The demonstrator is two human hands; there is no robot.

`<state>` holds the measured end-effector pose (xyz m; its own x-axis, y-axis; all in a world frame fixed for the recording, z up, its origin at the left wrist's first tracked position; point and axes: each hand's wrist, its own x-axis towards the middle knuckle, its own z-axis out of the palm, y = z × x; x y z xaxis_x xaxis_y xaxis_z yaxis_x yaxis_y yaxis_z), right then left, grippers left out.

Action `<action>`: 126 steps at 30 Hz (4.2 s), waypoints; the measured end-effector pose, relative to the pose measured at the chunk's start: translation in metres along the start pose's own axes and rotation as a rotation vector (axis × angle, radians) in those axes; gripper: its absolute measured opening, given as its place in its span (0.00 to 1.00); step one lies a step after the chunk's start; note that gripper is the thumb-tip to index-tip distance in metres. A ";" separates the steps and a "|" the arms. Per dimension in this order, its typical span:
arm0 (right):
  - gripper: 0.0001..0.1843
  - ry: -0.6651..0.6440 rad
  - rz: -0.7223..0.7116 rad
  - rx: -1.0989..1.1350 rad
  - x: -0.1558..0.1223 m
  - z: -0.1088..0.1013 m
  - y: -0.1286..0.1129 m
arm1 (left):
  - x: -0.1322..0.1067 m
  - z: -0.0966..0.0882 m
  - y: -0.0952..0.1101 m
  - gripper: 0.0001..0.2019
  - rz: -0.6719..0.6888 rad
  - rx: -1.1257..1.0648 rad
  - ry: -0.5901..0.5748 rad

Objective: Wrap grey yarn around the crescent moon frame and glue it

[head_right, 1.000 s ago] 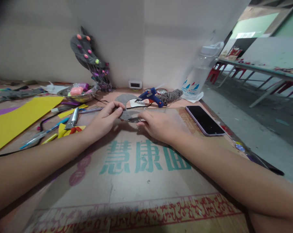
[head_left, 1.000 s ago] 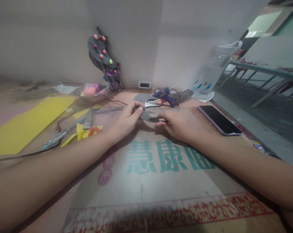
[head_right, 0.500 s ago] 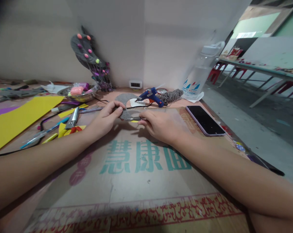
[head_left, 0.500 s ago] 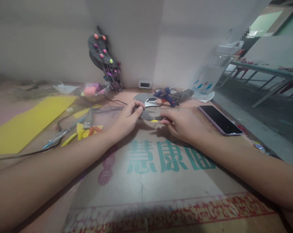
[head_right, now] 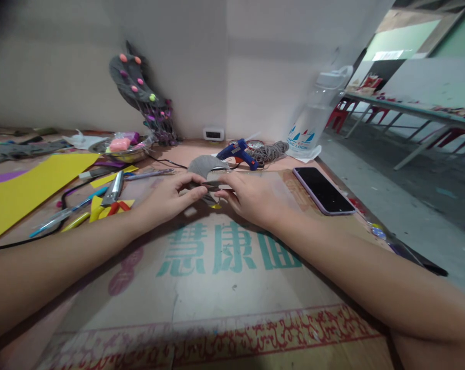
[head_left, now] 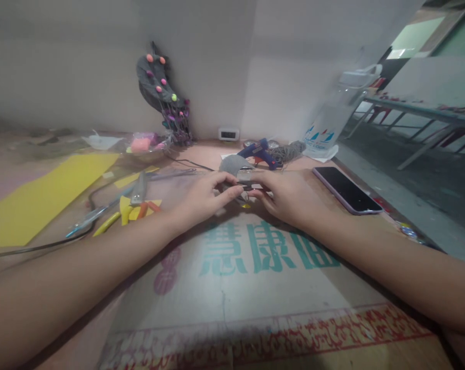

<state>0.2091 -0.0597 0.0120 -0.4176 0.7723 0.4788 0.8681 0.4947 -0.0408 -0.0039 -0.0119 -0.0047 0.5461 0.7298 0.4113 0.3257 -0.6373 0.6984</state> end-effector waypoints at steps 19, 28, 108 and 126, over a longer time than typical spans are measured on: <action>0.11 0.154 0.268 0.336 -0.001 0.017 0.013 | 0.006 -0.004 -0.016 0.12 -0.074 -0.073 0.232; 0.19 -0.036 0.154 0.554 0.000 0.023 0.009 | 0.005 -0.003 -0.013 0.12 -0.018 -0.083 0.197; 0.08 0.012 0.010 0.374 -0.006 0.033 0.019 | 0.003 -0.001 -0.002 0.17 -0.195 -0.072 0.032; 0.10 0.023 0.052 0.465 -0.002 0.029 0.012 | 0.008 -0.004 -0.007 0.14 -0.163 -0.265 0.109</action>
<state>0.2128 -0.0435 -0.0147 -0.3660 0.7945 0.4846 0.6730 0.5856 -0.4518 -0.0054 -0.0009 -0.0040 0.4125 0.8485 0.3317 0.1819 -0.4335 0.8826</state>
